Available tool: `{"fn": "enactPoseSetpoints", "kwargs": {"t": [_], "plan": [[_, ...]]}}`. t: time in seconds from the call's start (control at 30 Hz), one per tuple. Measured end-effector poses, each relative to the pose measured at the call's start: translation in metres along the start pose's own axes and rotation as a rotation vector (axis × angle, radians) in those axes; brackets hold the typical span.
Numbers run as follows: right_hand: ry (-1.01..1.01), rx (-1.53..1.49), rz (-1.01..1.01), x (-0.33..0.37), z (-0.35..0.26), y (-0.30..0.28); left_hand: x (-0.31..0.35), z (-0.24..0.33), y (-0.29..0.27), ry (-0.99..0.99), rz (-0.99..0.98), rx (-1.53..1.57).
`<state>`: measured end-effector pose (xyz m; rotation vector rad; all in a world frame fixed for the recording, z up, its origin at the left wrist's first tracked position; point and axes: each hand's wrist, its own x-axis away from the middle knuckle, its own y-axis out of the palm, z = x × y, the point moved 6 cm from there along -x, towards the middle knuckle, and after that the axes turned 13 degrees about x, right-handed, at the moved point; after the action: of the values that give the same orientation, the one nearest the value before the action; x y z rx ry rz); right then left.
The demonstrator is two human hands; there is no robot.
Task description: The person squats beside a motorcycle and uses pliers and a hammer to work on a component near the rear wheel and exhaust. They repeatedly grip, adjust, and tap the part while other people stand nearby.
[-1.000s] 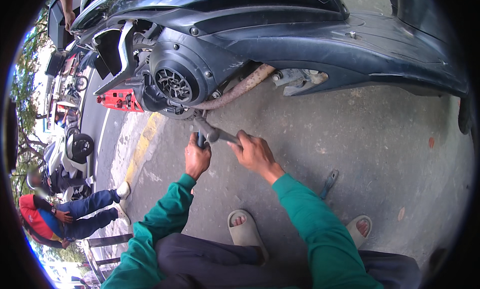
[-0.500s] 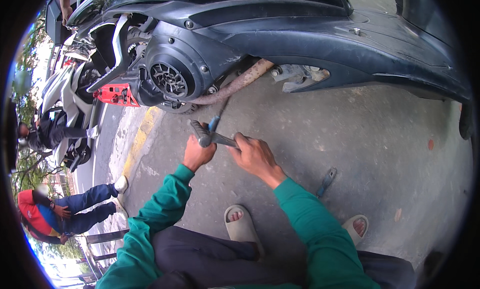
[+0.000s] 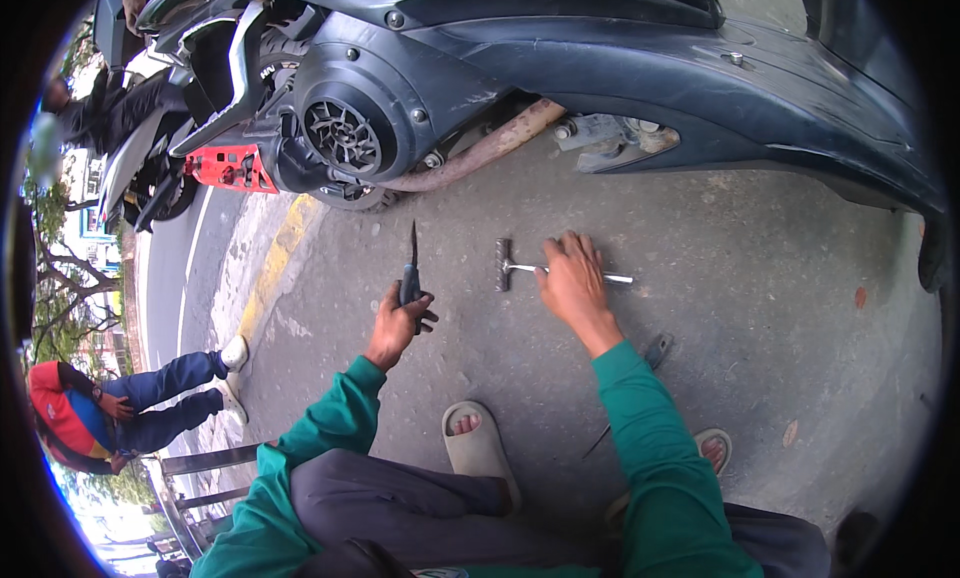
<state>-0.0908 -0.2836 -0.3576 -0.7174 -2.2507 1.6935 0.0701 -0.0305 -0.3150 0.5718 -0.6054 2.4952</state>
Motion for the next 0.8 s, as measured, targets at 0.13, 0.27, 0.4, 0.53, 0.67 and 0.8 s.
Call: {"fn": "enactPoseSetpoints", "kwargs": {"t": [0.13, 0.27, 0.4, 0.53, 0.67, 0.8], "plan": [[0.177, -0.769, -0.142, -0.008, -0.041, 0.011, 0.015, 0.016, 0.026, 0.146, -0.034, -0.206], [0.191, -1.034, -0.283, -0.008, -0.107, -0.001, 0.03, 0.025, 0.04, 0.316, 0.044, -0.203], [-0.093, -0.962, 0.172, -0.004, -0.127, -0.062, 0.029, 0.019, 0.036, 0.35, 0.039, 0.0], [-0.247, -1.005, 0.225, -0.004, -0.131, -0.103, 0.03, 0.01, 0.025, 0.342, 0.054, -0.032], [-0.397, -0.844, 0.246, -0.005, -0.133, -0.136, 0.03, 0.008, 0.03, 0.344, 0.037, -0.063], [-0.498, -0.776, 0.346, -0.002, -0.134, -0.163, 0.034, 0.014, 0.035, 0.425, 0.021, -0.128]]}}
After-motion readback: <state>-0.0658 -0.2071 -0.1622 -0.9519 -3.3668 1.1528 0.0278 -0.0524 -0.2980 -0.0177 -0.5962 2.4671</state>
